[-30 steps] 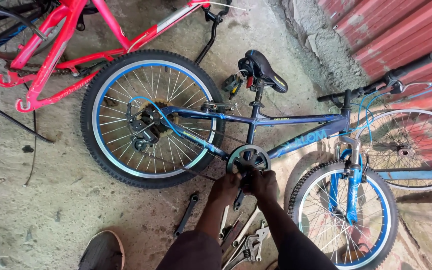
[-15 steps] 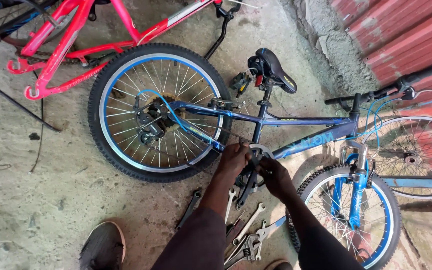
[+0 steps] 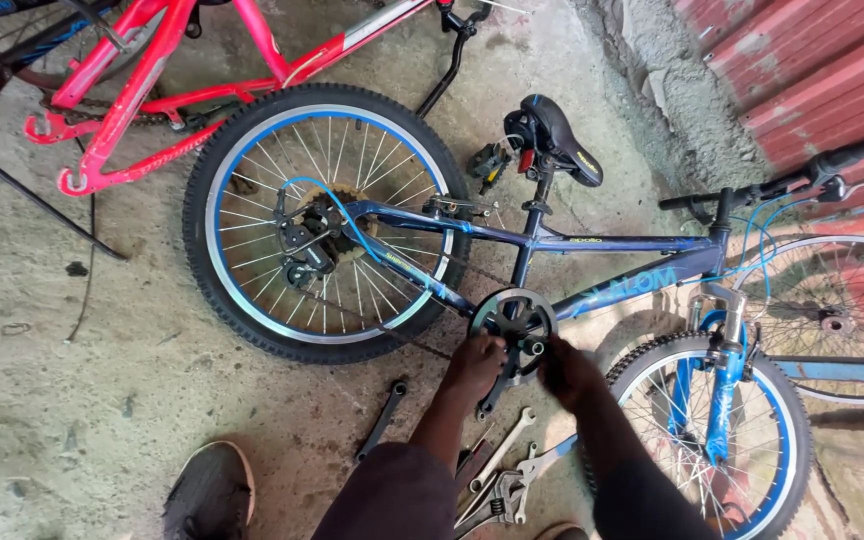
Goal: Removing the crankset and chain from a bicycle using hand tools on the floor.
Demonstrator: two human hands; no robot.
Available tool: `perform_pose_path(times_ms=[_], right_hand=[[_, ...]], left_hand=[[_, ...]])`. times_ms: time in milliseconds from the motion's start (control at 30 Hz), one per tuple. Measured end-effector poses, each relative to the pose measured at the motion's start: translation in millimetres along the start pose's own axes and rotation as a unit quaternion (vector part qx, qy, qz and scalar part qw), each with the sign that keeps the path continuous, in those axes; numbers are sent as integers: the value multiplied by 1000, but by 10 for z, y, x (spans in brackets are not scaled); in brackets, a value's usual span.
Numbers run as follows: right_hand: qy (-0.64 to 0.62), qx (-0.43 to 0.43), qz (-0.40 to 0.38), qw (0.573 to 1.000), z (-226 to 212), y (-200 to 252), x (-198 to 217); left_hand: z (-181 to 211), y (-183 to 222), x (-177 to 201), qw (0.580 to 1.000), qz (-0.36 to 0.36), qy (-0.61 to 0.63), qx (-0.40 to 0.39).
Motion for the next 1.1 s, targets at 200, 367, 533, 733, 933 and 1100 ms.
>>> perform_pose_path(times_ms=[200, 367, 533, 733, 933, 1100], right_hand=[[-143, -122, -104, 977, 229, 822, -225], [367, 483, 243, 757, -208, 1294, -384], [580, 390, 173, 694, -131, 542, -503], [645, 338, 221, 649, -212, 739, -673], [567, 287, 240, 734, -318, 903, -729], [494, 196, 232, 815, -258, 980, -666]], left_hand=[[504, 369, -20, 999, -23, -27, -15], [442, 351, -76, 1000, 0, 1, -14], [230, 345, -147, 995, 98, -27, -8], [162, 618, -86, 952, 226, -204, 30], [-135, 674, -244, 970, 121, -189, 94], [-269, 688, -318, 977, 94, -178, 72]])
Point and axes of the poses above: each hand's wrist, its own y-axis away from the middle knuckle, its own x-axis out of the back of the hand, z = x × y, the point moved 2 cm from there along -y, towards the middle knuckle, and after that the axes turned 14 degrees about -x, right-handed, at the moved point
